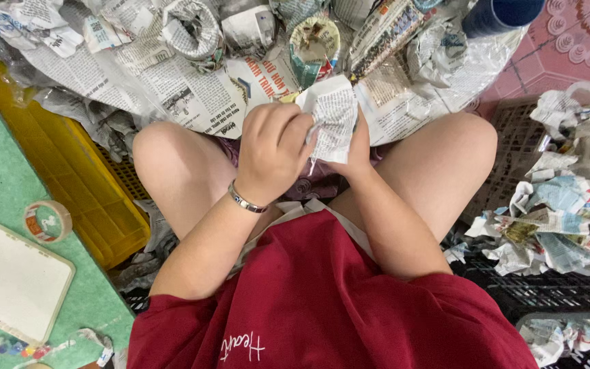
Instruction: The person sits on the floor and wraps a clear glass tumbler with newspaper. They fold the paper around the glass, tuck the ends, and secure the bundle with tape. The wrapped glass is placed on a pile of other wrapped items.
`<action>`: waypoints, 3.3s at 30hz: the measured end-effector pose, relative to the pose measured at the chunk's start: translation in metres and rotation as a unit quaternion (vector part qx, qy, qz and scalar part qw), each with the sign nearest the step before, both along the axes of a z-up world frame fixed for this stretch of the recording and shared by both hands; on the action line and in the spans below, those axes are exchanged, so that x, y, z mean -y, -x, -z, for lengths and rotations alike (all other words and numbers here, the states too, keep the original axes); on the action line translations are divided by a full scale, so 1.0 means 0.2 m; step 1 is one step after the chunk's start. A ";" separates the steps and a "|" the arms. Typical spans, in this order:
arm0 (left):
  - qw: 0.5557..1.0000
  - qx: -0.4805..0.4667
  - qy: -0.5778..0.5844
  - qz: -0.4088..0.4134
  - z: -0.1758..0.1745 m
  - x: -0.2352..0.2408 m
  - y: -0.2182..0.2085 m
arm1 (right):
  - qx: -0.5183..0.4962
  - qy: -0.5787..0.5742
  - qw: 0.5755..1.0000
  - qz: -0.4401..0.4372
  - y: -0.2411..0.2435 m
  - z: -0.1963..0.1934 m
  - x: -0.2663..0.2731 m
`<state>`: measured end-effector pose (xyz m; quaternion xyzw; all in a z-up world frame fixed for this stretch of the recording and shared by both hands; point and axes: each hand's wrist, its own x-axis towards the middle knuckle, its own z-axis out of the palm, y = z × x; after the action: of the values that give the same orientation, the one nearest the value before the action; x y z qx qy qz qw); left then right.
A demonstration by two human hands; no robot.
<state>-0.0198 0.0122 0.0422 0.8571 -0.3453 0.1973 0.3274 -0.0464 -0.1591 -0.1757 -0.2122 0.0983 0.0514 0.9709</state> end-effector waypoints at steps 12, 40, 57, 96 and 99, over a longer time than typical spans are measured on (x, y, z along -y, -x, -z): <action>0.956 -0.111 -0.254 0.094 -0.02 0.17 -0.05 | 0.157 0.516 0.840 0.062 0.00 -0.27 -0.01; 0.856 -0.455 0.234 0.076 0.72 -0.23 0.18 | 0.028 0.027 0.999 0.010 0.01 -0.22 0.15; 0.868 -0.286 0.392 -0.102 0.82 0.04 0.29 | -0.073 -0.026 0.995 0.056 0.12 -0.17 -0.11; 0.316 -0.657 0.658 0.186 0.95 -0.30 0.27 | 0.172 0.343 0.922 -0.047 -0.01 -0.34 0.10; 0.359 -0.652 0.659 0.111 0.92 -0.39 0.17 | 0.142 0.402 0.905 -0.008 -0.05 -0.28 0.09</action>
<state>-0.0547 0.0894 -0.1416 0.1826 0.1245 -0.2963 0.9292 -0.0356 -0.1779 -0.1191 -0.5901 -0.0297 -0.0157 0.8066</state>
